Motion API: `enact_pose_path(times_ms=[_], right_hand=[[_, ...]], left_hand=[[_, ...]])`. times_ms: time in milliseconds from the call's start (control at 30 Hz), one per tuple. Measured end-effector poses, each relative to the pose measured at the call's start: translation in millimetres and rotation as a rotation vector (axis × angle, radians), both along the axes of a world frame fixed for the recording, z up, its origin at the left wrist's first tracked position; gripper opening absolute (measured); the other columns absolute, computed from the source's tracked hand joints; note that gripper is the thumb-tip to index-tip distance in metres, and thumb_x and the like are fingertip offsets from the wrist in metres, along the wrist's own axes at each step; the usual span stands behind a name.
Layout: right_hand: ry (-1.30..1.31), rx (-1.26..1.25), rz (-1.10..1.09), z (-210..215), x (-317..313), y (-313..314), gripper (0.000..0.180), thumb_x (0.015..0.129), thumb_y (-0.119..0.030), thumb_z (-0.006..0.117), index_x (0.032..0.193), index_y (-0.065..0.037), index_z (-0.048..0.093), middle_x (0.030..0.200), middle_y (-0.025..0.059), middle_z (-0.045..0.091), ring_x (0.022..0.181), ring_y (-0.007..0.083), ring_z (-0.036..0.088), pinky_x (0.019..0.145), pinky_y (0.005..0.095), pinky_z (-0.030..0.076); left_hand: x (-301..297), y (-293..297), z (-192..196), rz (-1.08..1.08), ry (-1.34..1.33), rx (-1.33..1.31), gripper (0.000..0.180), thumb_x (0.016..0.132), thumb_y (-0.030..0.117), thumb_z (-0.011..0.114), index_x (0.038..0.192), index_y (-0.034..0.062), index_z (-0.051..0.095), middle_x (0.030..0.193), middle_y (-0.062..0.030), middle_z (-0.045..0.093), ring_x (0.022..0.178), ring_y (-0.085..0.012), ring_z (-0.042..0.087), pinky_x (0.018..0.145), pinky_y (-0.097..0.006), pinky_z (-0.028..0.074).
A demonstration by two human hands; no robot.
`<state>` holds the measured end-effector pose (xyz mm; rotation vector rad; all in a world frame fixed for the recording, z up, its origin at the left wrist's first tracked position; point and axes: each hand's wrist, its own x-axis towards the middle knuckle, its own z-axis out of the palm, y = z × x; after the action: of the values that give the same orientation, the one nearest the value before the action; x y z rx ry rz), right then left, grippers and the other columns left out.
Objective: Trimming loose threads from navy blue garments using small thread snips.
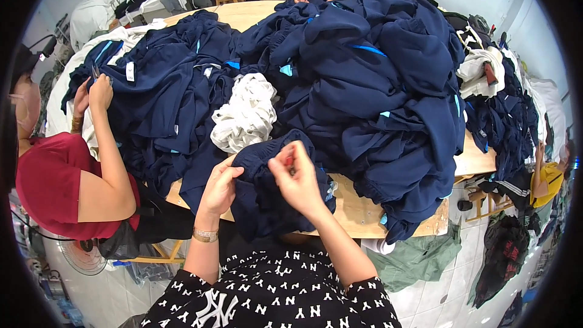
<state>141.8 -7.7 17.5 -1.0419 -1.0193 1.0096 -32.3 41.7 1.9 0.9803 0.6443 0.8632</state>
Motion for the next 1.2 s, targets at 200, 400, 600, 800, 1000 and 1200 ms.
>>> enact_pose_path(times_ms=[200,400,600,800,1000,1200], right_hand=[[0.430,0.281,-0.366,7.9,39.2,0.6,0.021,0.088,0.001,0.053,0.083,-0.010,0.036,0.069,0.0015,0.046,0.050,0.0081,0.042,0.043,0.0208,0.034],[0.106,0.002,-0.167,-10.6,4.3,1.6,0.028,0.084,-0.007,0.063,0.086,-0.010,0.036,0.069,-0.0005,0.050,0.053,0.0056,0.048,0.049,0.0197,0.040],[0.193,0.003,0.114,-18.5,-14.6,11.5,0.025,0.086,0.000,0.055,0.084,-0.010,0.033,0.069,0.0001,0.048,0.055,0.0075,0.050,0.048,0.0194,0.040],[0.433,-0.119,0.224,-16.9,6.3,10.7,0.028,0.085,-0.001,0.057,0.083,-0.013,0.032,0.063,0.0017,0.045,0.050,0.0113,0.048,0.044,0.0231,0.036],[0.519,-0.140,0.341,-20.6,3.3,7.6,0.028,0.086,-0.002,0.057,0.083,-0.013,0.033,0.062,0.0010,0.046,0.051,0.0092,0.047,0.043,0.0221,0.033],[0.674,-0.166,0.351,-7.3,2.6,6.8,0.028,0.087,-0.003,0.058,0.082,-0.014,0.033,0.062,0.0002,0.045,0.051,0.0088,0.046,0.044,0.0215,0.032]], left_hand=[[-3.9,1.2,8.6,-0.008,0.028,-0.048,0.031,0.087,0.004,0.051,0.116,-0.0051,0.056,0.109,-0.0060,0.061,0.098,-0.0105,0.055,0.088,-0.023,0.041],[-3.4,4.0,4.6,-0.061,-0.080,-0.108,0.028,0.089,0.002,0.051,0.116,-0.0038,0.055,0.108,-0.0050,0.061,0.096,-0.0103,0.056,0.086,-0.023,0.043],[1.1,-2.4,-5.2,0.075,0.020,0.040,0.035,0.085,-0.004,0.046,0.120,0.0029,0.045,0.116,-0.0047,0.051,0.108,-0.0141,0.048,0.095,-0.026,0.035],[10.5,-6.5,14.4,0.027,0.378,0.406,0.021,0.083,0.000,0.049,0.101,0.0015,0.059,0.100,-0.0073,0.059,0.104,-0.0205,0.052,0.095,-0.032,0.036],[10.9,-11.8,10.4,0.214,0.837,1.007,0.021,0.075,0.008,0.066,0.096,0.0057,0.060,0.109,-0.0129,0.053,0.101,-0.0334,0.051,0.086,-0.036,0.042],[9.2,-15.7,10.7,0.147,0.808,0.905,0.016,0.078,0.006,0.066,0.093,0.0030,0.061,0.072,-0.0064,0.060,0.065,-0.0221,0.058,0.063,-0.031,0.045]])
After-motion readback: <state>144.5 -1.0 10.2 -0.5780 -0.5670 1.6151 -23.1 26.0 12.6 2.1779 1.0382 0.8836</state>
